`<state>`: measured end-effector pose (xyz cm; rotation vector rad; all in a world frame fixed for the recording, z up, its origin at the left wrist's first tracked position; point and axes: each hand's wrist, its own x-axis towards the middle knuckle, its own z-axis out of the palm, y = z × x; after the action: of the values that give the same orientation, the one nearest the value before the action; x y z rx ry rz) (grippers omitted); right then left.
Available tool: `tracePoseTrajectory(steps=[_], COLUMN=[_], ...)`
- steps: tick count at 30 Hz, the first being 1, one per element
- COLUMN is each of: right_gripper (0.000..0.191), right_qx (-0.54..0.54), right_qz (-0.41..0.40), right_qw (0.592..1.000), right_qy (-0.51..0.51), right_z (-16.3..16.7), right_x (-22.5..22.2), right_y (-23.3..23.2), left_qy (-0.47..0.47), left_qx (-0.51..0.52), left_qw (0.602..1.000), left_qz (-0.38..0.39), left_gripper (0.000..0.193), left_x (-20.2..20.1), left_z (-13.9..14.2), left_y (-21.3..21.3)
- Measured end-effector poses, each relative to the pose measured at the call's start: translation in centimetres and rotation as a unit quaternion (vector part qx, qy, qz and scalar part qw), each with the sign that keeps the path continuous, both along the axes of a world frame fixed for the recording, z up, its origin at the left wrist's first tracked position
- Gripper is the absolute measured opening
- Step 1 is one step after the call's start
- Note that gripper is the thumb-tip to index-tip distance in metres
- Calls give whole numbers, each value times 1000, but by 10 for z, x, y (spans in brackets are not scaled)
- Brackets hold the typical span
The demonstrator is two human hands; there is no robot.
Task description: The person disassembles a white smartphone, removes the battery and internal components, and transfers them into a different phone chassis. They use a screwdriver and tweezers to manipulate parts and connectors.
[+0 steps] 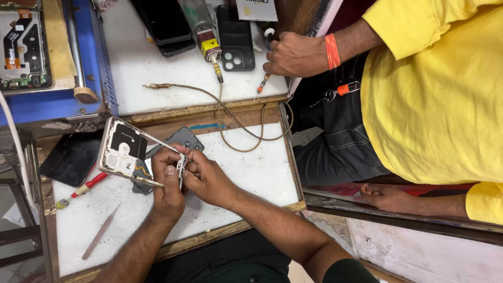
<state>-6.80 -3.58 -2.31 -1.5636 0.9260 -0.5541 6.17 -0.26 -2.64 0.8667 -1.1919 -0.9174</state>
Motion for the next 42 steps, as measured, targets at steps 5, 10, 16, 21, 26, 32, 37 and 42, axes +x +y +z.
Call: tracePoseTrajectory(steps=[5, 10, 16, 21, 26, 32, 37, 42], right_gripper=[26, 34, 55, 49, 42, 55, 45, 43], right_qx=[-35, 118, -8, -17, 72, 13, 9, 75], right_qz=[-20, 20, 7, 1, 45, 30, -5, 59], right_qw=[999, 992, 1000, 1000, 996, 999, 1000, 994], right_qy=[4, -41, -16, -9, -24, 3, 11, -45], right_z=[1, 4, -5, -9, -7, -3, -4, 1], right_x=[2, -1, 2, 3, -1, 4, 5, -1], right_y=[0, -4, -1, -1, -4, 0, 0, -6], left_qy=[4, 30, -38, -36, 31, -85, -115, 31], left_qx=[44, 13, -2, 6, 42, -18, -24, 50], left_qw=[999, 999, 999, 999, 998, 996, 993, 998], left_qz=[-6, -19, 2, -1, -17, 19, 22, -27], left_gripper=[30, 29, 28, 28, 30, 29, 28, 29], left_x=[4, 7, 7, 12, 13, 10, 8, 14], left_z=[-6, -10, -14, -16, -14, -9, -8, -5], left_y=[1, 1, 2, 4, 2, 1, 2, 0])
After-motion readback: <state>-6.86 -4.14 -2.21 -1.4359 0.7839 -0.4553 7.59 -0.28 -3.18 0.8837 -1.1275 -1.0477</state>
